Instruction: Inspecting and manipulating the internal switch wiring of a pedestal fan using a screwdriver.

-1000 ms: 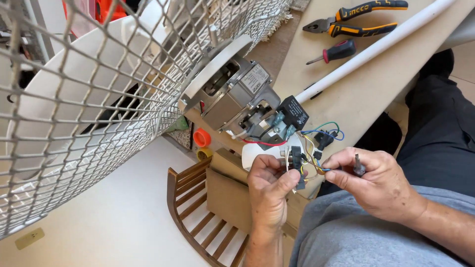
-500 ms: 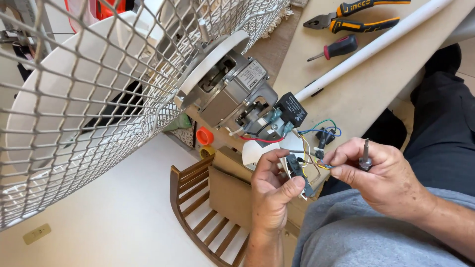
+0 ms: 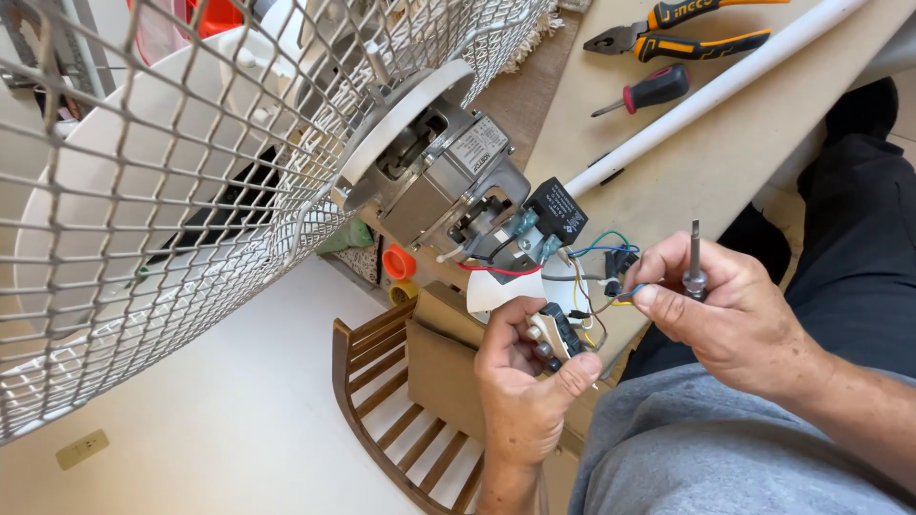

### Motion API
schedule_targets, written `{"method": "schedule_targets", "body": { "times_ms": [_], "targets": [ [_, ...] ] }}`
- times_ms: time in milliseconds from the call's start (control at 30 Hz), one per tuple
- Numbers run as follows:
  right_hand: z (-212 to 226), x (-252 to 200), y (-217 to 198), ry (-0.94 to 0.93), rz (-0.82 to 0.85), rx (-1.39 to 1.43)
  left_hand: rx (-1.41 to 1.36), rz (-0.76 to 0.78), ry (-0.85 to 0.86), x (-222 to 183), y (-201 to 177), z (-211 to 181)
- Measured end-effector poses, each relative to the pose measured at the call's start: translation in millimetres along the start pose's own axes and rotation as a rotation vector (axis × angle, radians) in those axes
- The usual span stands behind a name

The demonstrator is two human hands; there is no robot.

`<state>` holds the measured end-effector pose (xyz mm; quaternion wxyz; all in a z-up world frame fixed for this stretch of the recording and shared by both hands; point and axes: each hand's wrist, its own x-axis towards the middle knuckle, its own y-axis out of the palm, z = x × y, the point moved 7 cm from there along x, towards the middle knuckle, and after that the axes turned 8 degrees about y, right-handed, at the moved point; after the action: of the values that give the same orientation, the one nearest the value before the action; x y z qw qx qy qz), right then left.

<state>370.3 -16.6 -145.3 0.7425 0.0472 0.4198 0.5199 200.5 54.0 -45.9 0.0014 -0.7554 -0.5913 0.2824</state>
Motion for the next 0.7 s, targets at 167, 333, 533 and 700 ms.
{"method": "schedule_targets", "body": {
  "times_ms": [167, 333, 533, 700],
  "targets": [
    [3.7, 7.5, 6.6, 0.017, 0.02, 0.075, -0.002, 0.008, -0.027, -5.6, 2.5, -2.1],
    [5.8, 11.6, 8.2, 0.084, 0.075, 0.181, 0.032, 0.034, -0.015, -12.2, 10.7, -9.1],
    [8.4, 1.0, -1.7, 0.033, 0.008, -0.282, 0.278, -0.069, 0.262, -20.5, 9.7, -28.9],
    [21.0, -12.6, 11.0, -0.137, 0.108, -0.477, 0.707, -0.103, 0.668, -30.5, 19.6, -56.3]
  ]
}}
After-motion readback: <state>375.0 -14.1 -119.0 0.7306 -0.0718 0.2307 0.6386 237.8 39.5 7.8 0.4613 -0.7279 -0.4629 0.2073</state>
